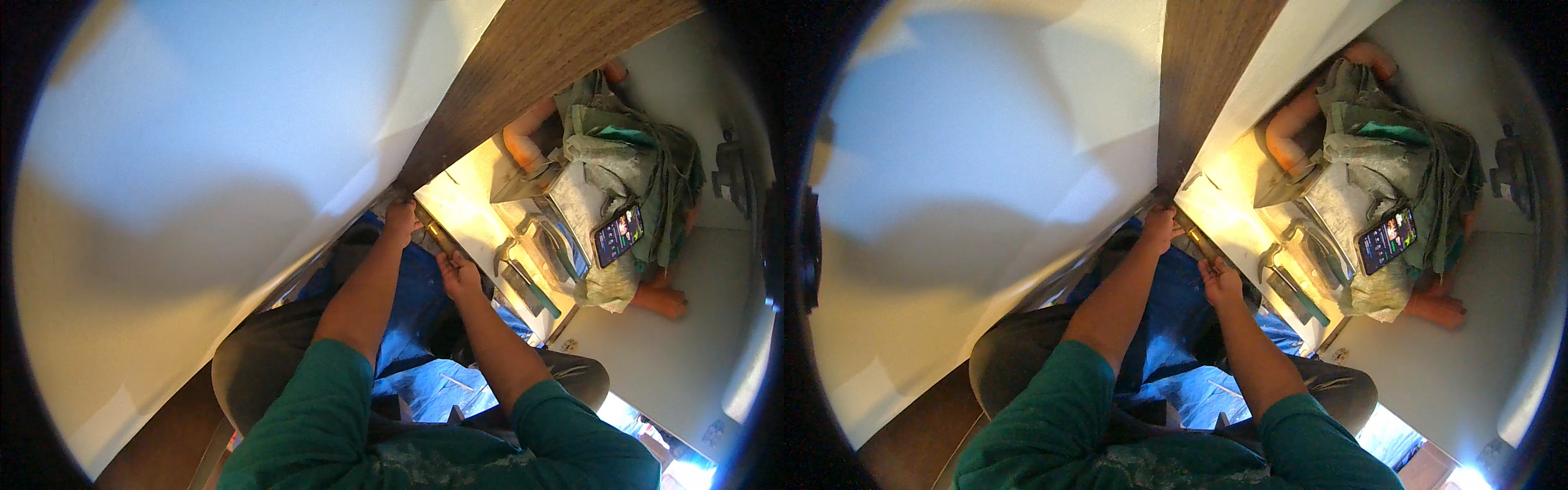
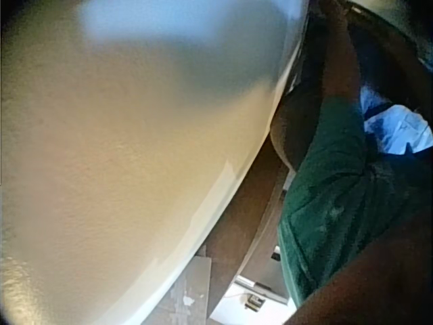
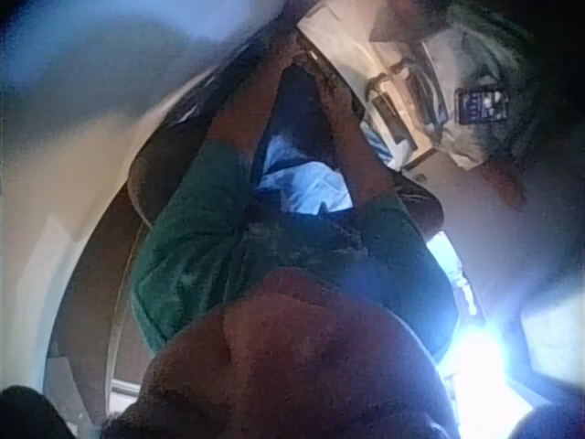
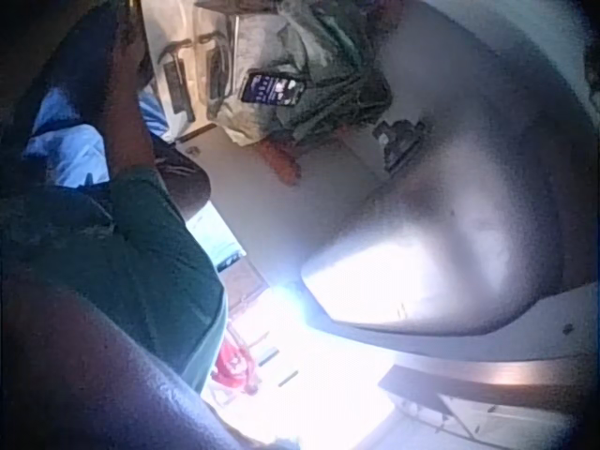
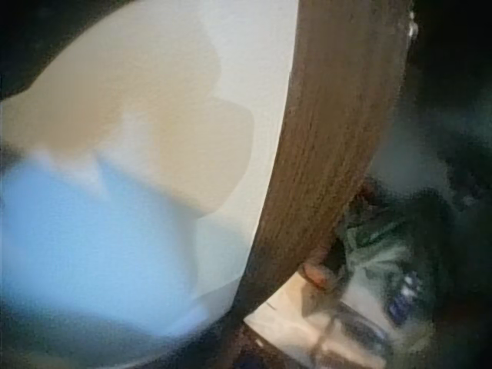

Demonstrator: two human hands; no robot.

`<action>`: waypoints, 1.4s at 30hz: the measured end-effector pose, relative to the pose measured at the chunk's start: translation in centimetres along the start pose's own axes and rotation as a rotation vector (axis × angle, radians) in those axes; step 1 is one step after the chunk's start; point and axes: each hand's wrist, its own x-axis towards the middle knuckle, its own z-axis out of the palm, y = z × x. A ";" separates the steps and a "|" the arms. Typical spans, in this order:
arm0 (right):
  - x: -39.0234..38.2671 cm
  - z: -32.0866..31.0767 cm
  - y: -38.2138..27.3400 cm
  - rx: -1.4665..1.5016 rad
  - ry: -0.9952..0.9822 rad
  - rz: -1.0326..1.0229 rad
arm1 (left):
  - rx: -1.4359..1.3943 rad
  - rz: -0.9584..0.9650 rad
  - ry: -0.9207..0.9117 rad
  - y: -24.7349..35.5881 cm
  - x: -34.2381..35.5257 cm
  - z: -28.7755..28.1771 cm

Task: The person sits on the floor and uses a hammer and screwdriver to install a hinge on a cabinet door. They measure the door with a ruler, position the hinge, and secure it with screws.

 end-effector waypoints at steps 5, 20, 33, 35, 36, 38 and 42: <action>0.4 0.1 -0.5 -0.021 0.008 0.011 | -0.006 -0.043 0.003 0.0 0.4 0.3; -2.1 1.3 0.4 -0.185 -0.079 -0.060 | -0.080 -0.038 -0.165 -0.6 2.5 -2.8; -5.2 -1.3 -4.2 -0.987 -0.290 0.395 | 0.002 -0.208 -0.221 0.7 -4.5 -1.2; -6.3 -1.0 -4.7 -1.188 -0.303 0.385 | -0.064 -0.355 -0.382 -0.2 -3.6 -2.1; -6.7 -1.7 -5.3 -1.159 -0.316 0.376 | -0.025 -0.320 -0.277 -1.0 -2.9 -2.6; -8.0 -4.2 -6.7 -1.100 -0.350 0.352 | 0.057 -0.241 -0.070 -2.1 -0.9 -3.2; -17.1 -3.2 -10.6 -1.124 -0.193 0.382 | -0.253 0.041 -0.012 -0.8 2.7 -1.8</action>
